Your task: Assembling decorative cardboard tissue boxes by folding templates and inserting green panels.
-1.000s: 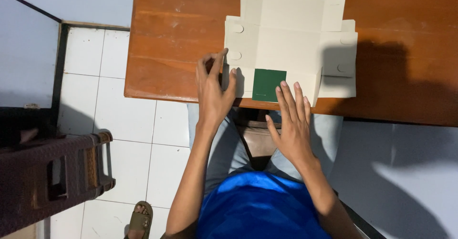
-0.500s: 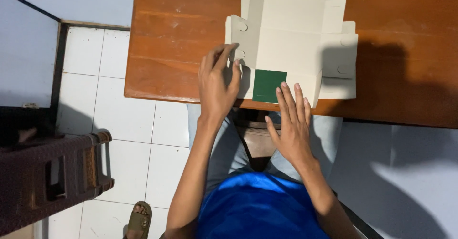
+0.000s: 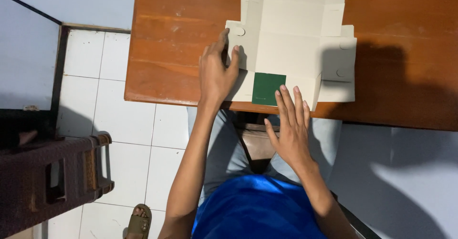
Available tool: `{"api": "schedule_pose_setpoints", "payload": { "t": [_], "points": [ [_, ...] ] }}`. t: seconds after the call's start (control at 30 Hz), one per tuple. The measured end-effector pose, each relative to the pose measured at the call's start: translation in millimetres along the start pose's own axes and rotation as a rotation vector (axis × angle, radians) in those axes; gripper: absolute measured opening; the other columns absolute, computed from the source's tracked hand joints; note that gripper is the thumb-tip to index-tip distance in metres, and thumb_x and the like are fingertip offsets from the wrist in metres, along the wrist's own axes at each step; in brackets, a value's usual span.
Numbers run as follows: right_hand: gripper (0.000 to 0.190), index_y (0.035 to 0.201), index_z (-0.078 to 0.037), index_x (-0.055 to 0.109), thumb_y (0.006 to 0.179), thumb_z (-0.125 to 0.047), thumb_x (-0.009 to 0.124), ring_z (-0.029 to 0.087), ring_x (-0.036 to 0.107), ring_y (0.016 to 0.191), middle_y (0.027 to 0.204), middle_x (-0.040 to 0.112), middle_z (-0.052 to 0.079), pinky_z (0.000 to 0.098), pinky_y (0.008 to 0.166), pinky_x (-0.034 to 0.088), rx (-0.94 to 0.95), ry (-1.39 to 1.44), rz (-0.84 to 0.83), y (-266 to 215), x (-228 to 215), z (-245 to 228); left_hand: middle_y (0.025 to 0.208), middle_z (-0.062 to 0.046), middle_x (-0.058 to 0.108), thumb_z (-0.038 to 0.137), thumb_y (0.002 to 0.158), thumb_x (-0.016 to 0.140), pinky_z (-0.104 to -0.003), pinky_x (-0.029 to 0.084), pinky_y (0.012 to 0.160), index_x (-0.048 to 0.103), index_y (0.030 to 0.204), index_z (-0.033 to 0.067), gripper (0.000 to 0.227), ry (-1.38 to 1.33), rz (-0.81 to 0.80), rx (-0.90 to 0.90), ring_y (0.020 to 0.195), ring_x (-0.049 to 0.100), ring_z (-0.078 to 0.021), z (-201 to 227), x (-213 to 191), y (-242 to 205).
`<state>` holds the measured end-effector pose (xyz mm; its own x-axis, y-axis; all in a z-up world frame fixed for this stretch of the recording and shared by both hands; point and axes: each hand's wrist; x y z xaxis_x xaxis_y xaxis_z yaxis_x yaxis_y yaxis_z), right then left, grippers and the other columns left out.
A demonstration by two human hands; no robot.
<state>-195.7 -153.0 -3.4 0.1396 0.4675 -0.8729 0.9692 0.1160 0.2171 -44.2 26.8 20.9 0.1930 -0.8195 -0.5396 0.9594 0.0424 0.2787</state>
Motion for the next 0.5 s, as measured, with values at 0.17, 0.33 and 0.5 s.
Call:
{"api": "schedule_pose_setpoints", "payload": {
  "t": [0.17, 0.33, 0.5],
  "points": [
    [0.076, 0.162, -0.005, 0.032, 0.096, -0.017, 0.069, 0.034, 0.004, 0.159, 0.172, 0.020, 0.011, 0.0506, 0.125, 0.003, 0.010, 0.002, -0.012, -1, 0, 0, 0.108, -0.023, 0.074, 0.028, 0.101, 0.062, -0.048, 0.044, 0.091, 0.065, 0.134, -0.0022, 0.044, 0.034, -0.038, -0.023, 0.106, 0.068, -0.0372, 4, 0, 4],
    [0.068, 0.165, -0.010, 0.021, 0.108, -0.029, 0.051, 0.034, 0.012, 0.162, 0.173, 0.020, 0.008, 0.0563, 0.129, 0.013, -0.033, -0.044, -0.021, -1, -4, 3, 0.099, -0.010, 0.075, 0.035, 0.110, 0.042, -0.043, 0.050, 0.085, 0.030, 0.159, 0.0144, 0.055, 0.048, -0.097, 0.015, 0.088, 0.062, -0.0329, 1, 2, 5],
    [0.069, 0.165, -0.010, 0.021, 0.107, -0.029, 0.053, 0.034, 0.013, 0.161, 0.173, 0.021, 0.008, 0.0571, 0.128, 0.017, -0.042, -0.068, -0.018, -2, -3, 4, 0.101, -0.013, 0.075, 0.040, 0.103, 0.046, -0.041, 0.050, 0.085, 0.048, 0.150, 0.0096, 0.056, 0.015, -0.093, -0.074, 0.102, 0.061, -0.0329, -4, 8, 9]
  ]
}}
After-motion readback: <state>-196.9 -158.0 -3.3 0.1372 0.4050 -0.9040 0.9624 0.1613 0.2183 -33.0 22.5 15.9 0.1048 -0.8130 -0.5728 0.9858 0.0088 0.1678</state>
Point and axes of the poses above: each hand's wrist, its own y-axis towards the middle knuckle, its own x-axis out of the palm, z = x × y
